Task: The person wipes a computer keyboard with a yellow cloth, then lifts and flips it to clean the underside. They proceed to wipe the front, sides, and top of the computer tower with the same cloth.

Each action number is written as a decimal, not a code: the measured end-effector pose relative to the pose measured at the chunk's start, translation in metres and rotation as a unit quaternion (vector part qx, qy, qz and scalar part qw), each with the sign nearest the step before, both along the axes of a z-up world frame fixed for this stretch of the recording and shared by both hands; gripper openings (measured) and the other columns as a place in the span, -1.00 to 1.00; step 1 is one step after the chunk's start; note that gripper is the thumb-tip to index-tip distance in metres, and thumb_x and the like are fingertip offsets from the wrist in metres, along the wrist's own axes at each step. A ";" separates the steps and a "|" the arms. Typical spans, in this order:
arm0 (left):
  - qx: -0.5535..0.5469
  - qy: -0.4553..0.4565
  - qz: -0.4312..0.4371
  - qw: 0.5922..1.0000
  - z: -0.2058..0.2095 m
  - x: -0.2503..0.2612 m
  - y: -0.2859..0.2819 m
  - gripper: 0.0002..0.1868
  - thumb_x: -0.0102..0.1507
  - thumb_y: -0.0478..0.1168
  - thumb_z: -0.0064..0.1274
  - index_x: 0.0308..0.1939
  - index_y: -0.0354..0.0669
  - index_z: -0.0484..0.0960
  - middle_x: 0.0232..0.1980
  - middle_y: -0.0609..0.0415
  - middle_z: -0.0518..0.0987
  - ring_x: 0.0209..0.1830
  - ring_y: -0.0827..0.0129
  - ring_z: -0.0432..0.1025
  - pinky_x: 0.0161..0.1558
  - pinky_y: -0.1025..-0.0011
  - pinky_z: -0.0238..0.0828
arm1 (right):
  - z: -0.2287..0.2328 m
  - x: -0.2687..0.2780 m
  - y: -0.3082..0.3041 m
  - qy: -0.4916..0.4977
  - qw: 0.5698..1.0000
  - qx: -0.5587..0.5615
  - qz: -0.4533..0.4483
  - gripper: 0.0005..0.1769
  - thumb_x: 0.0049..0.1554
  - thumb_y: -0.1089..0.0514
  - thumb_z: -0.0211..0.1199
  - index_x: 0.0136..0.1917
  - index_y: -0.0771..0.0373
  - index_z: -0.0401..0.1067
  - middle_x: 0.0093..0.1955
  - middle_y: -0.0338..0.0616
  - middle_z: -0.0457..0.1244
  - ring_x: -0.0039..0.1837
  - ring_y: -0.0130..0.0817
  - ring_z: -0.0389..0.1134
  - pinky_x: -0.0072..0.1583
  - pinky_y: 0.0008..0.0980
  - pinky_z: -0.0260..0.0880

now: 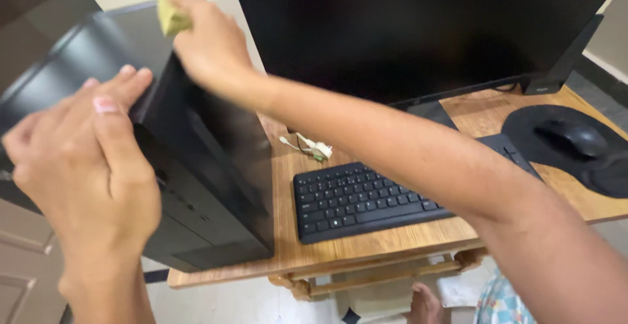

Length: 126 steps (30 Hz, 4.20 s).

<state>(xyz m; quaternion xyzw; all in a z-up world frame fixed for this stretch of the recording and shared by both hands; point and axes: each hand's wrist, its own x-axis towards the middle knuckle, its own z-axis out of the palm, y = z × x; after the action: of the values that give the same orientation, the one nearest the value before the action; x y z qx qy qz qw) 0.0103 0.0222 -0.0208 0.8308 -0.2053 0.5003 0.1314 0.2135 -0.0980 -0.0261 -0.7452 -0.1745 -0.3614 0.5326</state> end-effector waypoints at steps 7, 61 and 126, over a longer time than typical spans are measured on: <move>-0.012 0.046 -0.022 0.999 0.013 -0.008 -0.004 -0.50 0.53 -0.30 -0.46 0.12 -0.25 0.71 0.20 -0.01 0.66 0.32 0.16 0.50 0.44 0.19 0.15 | -0.044 -0.145 -0.005 -0.109 0.987 0.013 0.115 -0.19 0.11 0.50 0.00 0.60 0.15 0.07 0.68 0.05 -0.04 0.68 0.04 0.05 0.63 -0.27 0.18; -0.616 0.020 0.386 0.687 -0.340 0.063 0.043 -0.54 0.49 -0.01 -0.39 0.11 -0.20 0.57 0.20 -0.18 0.50 0.20 -0.12 0.36 0.18 0.04 0.25 | 0.121 -0.111 -0.008 -0.136 0.770 -0.518 0.347 0.00 -0.14 0.62 -0.06 0.41 -0.20 0.39 0.48 -0.27 0.24 0.43 -0.18 0.28 0.37 -0.29 0.34; -0.613 -0.041 0.434 0.659 -0.382 0.091 0.051 -0.68 0.38 -0.19 -0.21 0.00 -0.21 0.64 0.01 -0.26 0.54 -0.02 -0.13 0.45 0.07 0.04 0.38 | 0.139 -0.008 0.002 0.181 0.806 -0.454 0.334 -0.21 -0.32 0.51 -0.13 0.03 0.11 0.69 0.31 -0.16 0.43 0.40 -0.19 0.38 0.42 -0.19 0.30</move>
<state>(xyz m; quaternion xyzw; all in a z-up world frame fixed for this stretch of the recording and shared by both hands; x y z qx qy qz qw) 0.1009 0.0735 -0.4024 0.5357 0.5263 0.5469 0.3701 0.2051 -0.0958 0.1130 -0.8493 -0.4577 0.1009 0.2428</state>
